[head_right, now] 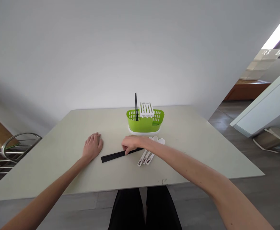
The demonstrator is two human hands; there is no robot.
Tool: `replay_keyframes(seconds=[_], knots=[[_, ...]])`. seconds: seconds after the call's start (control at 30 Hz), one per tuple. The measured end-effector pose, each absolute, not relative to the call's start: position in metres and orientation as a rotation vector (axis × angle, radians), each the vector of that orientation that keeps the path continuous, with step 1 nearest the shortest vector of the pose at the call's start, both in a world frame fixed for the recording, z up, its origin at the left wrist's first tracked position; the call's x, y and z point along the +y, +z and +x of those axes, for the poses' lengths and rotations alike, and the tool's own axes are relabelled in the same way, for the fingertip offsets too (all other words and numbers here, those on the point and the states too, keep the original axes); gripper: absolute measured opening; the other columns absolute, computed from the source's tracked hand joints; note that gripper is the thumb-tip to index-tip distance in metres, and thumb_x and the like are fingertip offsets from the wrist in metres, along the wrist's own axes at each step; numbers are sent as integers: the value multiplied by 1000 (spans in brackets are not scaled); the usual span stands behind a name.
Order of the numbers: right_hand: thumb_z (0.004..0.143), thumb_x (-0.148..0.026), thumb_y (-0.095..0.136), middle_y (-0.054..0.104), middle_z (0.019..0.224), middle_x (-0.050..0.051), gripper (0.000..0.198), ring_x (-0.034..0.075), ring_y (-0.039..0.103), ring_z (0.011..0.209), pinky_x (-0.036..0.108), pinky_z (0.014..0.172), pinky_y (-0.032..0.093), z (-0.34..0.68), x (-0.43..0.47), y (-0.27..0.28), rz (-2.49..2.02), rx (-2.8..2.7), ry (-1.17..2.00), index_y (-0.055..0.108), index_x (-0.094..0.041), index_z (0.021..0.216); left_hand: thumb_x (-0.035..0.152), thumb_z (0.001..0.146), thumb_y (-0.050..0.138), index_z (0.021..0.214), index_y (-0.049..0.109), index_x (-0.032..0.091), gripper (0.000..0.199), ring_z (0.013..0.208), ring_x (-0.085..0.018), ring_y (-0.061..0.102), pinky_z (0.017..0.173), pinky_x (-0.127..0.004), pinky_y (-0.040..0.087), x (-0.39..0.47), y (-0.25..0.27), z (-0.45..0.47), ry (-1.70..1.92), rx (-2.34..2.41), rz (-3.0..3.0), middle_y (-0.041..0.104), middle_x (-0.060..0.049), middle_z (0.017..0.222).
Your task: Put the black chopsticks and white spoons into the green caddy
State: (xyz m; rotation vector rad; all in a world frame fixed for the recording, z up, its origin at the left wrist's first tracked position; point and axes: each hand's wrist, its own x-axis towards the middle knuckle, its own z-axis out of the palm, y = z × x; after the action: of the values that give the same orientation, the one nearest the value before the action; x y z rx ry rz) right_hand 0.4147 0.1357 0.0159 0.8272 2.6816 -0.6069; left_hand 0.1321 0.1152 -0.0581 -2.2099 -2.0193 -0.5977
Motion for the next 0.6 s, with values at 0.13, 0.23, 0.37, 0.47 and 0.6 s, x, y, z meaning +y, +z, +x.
replay_keyframes(seconds=[0.13,0.23,0.37,0.47,0.6], knots=[[90,-38,78,79,101,6,26,19,68,89,25,65,40,414,135,18,842,2664,-629,81,-18,106,33,102,38,135,60,14,44,146,-36,47,118,-56,42,115,-59,132,-597,-2013,-2211,57,-20,154],[90,-40,79,79,98,6,28,18,68,87,25,64,40,414,136,21,838,2650,-665,81,-18,106,33,102,38,135,60,13,44,146,-36,47,118,-56,42,115,-59,133,-604,-2018,-2215,57,-20,153],[89,-40,79,79,93,5,25,18,67,84,25,62,40,413,137,24,820,2634,-715,82,-17,100,33,102,38,135,59,15,44,147,-35,46,119,-55,41,114,-59,133,-611,-2027,-2221,57,-19,153],[90,-42,78,79,96,5,28,18,68,87,24,65,43,414,139,24,819,2643,-764,82,-17,101,34,102,37,135,59,15,44,148,-34,46,120,-54,40,114,-59,133,-613,-2032,-2228,57,-18,154],[90,-42,79,81,104,7,29,19,70,93,24,71,47,419,142,28,855,2668,-813,81,-17,103,33,102,37,135,59,14,44,148,-34,46,120,-55,39,113,-59,133,-618,-2045,-2226,57,-19,154]])
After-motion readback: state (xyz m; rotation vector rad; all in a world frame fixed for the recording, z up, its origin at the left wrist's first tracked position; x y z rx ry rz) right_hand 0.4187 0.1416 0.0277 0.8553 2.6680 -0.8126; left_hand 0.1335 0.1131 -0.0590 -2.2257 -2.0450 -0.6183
